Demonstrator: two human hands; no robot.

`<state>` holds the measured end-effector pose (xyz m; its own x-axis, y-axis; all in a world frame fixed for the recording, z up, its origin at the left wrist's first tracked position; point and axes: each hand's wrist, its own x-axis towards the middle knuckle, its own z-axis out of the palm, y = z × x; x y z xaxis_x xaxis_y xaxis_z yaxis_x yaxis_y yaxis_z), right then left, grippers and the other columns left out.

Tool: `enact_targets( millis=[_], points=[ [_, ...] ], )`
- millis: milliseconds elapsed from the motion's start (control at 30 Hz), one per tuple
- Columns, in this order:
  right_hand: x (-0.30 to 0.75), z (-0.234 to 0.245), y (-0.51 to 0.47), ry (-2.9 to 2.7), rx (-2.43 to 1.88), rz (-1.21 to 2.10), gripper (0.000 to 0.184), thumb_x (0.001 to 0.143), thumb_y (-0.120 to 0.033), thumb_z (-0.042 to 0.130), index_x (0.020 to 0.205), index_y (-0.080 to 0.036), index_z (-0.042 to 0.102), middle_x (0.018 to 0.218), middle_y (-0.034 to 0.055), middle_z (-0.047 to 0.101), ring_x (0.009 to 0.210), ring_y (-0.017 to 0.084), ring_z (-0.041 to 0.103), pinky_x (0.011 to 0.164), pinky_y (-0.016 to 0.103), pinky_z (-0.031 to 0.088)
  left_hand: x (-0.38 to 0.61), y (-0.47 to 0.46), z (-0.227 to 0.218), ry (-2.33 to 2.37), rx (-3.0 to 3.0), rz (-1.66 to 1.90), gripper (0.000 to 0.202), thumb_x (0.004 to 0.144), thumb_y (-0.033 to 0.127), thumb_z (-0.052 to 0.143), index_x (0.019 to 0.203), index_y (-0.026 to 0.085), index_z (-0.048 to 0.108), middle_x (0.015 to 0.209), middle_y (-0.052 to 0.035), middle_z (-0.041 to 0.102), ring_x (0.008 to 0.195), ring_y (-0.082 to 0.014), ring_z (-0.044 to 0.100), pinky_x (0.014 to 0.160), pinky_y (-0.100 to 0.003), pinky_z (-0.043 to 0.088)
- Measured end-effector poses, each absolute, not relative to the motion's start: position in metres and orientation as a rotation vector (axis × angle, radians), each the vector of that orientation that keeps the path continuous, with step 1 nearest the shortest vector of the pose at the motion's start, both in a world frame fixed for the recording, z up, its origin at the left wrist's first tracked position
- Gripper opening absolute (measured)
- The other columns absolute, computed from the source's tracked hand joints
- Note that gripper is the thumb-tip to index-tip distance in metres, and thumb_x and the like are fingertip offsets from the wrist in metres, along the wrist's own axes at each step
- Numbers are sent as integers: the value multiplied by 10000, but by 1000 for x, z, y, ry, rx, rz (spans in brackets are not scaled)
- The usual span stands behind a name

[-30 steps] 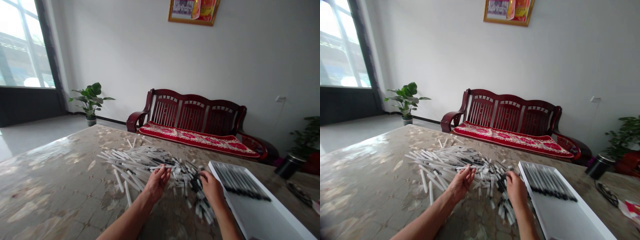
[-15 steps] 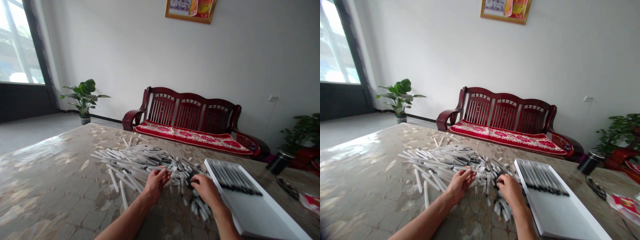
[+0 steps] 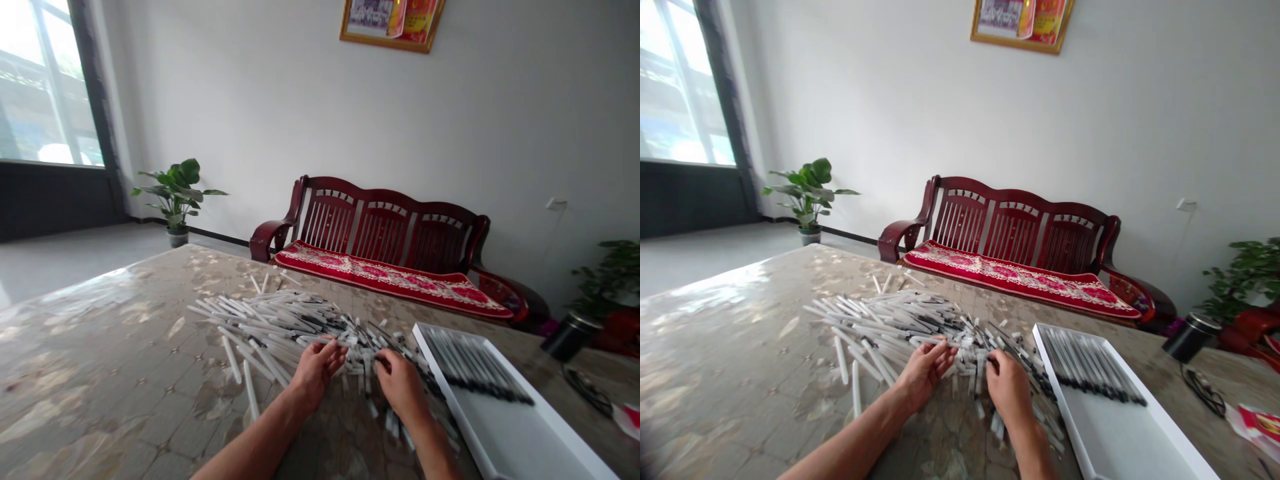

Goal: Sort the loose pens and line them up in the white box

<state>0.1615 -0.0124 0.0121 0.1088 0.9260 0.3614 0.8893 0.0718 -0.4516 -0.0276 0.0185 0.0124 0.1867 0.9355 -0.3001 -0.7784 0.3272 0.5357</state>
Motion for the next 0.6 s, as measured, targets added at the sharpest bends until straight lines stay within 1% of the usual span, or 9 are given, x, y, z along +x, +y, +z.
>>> enact_targets(
  millis=[133,233,400,600],
  points=[
    [152,2,-8,-1585,-1526,378,230,839,-332,514,908,-201,691,839,77,751,751,227,704,686,295,532,-28,18,11,627,278,1211,137,824,41,660,870,139,576,739,-49,715,663,-141,730,615,-198,594],
    [143,1,-9,-1528,-1444,489,236,832,-345,542,916,-195,703,842,77,750,739,222,702,668,292,543,-27,16,11,617,283,1198,148,811,42,676,867,136,576,733,-57,716,662,-147,730,624,-206,594],
    [132,8,-12,-1597,-1367,343,226,832,-302,563,934,-207,741,904,83,729,835,220,683,777,307,543,-26,15,9,589,317,1183,178,785,62,716,862,143,578,747,-55,723,672,-149,730,637,-213,593],
    [130,3,-7,-1541,-1311,321,284,846,-299,527,990,-210,754,914,89,717,816,219,683,718,314,568,-24,16,7,591,341,1180,184,764,75,744,849,140,594,752,-48,724,674,-147,728,629,-212,592]
  ],
)
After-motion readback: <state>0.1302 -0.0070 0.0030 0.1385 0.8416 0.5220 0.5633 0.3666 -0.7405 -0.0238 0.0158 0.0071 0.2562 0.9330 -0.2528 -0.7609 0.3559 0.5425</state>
